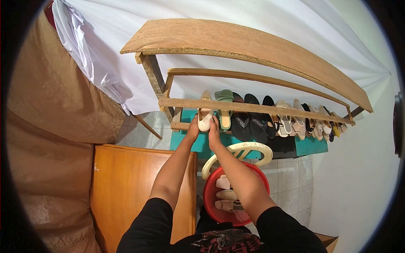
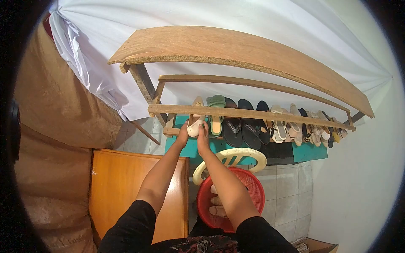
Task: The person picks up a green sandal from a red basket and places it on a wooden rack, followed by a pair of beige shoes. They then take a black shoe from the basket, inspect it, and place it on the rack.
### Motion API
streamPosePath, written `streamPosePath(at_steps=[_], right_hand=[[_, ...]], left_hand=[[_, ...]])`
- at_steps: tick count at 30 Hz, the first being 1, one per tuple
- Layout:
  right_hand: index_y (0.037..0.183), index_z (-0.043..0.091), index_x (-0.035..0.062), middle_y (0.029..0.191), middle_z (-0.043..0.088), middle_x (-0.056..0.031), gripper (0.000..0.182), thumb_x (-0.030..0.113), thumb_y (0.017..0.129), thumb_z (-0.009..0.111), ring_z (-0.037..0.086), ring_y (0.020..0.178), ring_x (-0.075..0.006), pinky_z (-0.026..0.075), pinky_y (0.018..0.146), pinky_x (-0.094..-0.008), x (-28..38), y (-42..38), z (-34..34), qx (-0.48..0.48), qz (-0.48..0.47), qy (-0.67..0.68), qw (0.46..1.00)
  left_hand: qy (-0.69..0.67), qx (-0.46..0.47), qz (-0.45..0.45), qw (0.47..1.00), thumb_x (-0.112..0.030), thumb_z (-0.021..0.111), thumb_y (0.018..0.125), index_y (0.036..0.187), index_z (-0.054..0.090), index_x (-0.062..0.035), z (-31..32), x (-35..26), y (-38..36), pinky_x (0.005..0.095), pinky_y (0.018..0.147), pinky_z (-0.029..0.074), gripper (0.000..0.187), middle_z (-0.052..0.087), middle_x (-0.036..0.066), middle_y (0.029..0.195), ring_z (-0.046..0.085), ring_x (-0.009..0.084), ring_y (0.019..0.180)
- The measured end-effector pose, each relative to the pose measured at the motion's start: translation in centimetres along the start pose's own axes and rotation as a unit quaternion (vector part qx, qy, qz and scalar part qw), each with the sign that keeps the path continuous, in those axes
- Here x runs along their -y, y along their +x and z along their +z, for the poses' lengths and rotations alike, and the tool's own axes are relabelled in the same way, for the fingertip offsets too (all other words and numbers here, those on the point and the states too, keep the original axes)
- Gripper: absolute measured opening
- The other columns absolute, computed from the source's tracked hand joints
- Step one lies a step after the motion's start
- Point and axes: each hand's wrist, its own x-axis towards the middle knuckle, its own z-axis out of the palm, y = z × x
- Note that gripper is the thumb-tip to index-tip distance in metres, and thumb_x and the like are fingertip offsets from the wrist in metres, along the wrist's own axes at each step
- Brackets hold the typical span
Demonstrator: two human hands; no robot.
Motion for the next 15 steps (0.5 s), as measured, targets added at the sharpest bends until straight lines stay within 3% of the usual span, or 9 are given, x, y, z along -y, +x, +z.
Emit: streamPosePath(at_steps=[2,5,7,10,15], right_hand=[[0.155,0.025,0.0106,0.158,0.029,-0.0083,0.068,0.049,0.101,0.041,0.028,0.144,-0.0223,0.017,0.119,-0.0373,-0.2,0.5,0.0,0.003,-0.003,0.003,1.000],[0.156,0.024,0.0098,0.157,0.030,-0.0130,0.070,0.052,0.101,0.038,0.029,0.144,-0.0262,0.021,0.117,-0.0391,-0.9,1.9,-0.2,0.006,-0.008,0.065,0.998],[0.157,0.021,0.0111,0.161,0.023,-0.0068,0.075,0.058,0.100,0.038,0.020,0.148,-0.0220,0.012,0.120,-0.0387,-1.2,1.9,-1.1,0.064,0.038,0.129,0.989],[0.157,0.021,0.0101,0.161,0.023,-0.0086,0.075,0.058,0.101,0.036,0.021,0.148,-0.0236,0.012,0.120,-0.0399,-1.3,0.7,-1.9,0.057,0.044,0.119,0.990],[0.156,0.021,0.0077,0.161,0.024,-0.0132,0.076,0.060,0.102,0.031,0.022,0.148,-0.0276,0.010,0.121,-0.0429,-0.4,-4.2,-2.7,0.054,0.057,0.089,0.993]], left_hand=[[0.000,0.003,-0.003,1.000,-0.042,0.028,0.106,0.143,0.045,-0.0030,-0.8,1.8,1.8,0.0335,0.107,0.035,0.056,0.058,0.011,0.134,0.053,0.0212,0.122],[0.050,0.023,0.009,0.998,-0.041,0.027,0.106,0.143,0.045,-0.0032,-1.2,1.9,2.5,0.0339,0.108,0.035,0.056,0.058,0.011,0.134,0.053,0.0219,0.123],[0.102,0.045,0.018,0.994,-0.041,0.026,0.106,0.143,0.045,-0.0031,-1.2,1.2,1.8,0.0342,0.108,0.035,0.056,0.058,0.011,0.133,0.053,0.0223,0.123],[0.073,0.047,-0.019,0.996,-0.042,0.026,0.106,0.139,0.049,-0.0003,-1.8,1.0,1.7,0.0358,0.105,0.036,0.058,0.055,0.014,0.137,0.053,0.0243,0.120],[0.179,-0.026,0.060,0.982,-0.043,0.023,0.107,0.145,0.042,0.0040,-1.6,0.7,-0.6,0.0347,0.112,0.030,0.063,0.049,0.019,0.144,0.046,0.0270,0.132]])
